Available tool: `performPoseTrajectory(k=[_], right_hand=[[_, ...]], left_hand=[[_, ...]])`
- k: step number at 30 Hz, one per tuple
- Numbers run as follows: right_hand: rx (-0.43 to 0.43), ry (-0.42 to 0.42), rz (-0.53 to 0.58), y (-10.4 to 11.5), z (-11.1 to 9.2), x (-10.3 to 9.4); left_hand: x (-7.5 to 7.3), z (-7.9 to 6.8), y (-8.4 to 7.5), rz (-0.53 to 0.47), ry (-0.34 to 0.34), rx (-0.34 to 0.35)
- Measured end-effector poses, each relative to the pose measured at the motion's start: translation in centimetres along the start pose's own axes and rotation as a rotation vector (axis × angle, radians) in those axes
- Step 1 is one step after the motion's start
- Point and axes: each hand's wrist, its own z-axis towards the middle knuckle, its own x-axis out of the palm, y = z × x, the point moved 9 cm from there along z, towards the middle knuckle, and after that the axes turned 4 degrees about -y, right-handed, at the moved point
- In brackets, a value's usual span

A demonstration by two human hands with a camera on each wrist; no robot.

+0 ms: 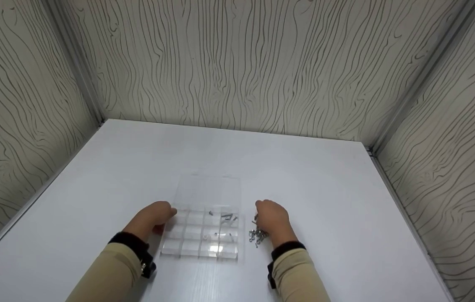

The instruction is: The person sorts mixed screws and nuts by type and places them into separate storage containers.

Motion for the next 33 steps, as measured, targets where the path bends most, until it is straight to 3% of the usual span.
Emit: performPoseTrajectory(k=[7,13,17,25,33], right_hand=[[0.006,-0.065,0.109,1.4,0.1,-2.0],[-0.092,-0.141,0.205,4.1,-0.1,-3.1],[-0.140,-0.146,0.236,5.6,-0.3,-2.8],[-0.116,-0.089,0.223,7.0,-0.2,-1.6],[-0.129,-0.102,0.208,7.2,0.0,-1.4]], left_hand=[[0.1,0.0,0.2,-0.036,0.009,0.001],[0.2,-0.2,0.3,-0.077,0.014,-0.024],[0.2,-0.1,0.4,-0.076,0.008,-0.031],[0.3,0.3,0.4,-0.026,0.007,-0.031],[0.7,0.3,0.9,-0.135,0.038,-0.095]])
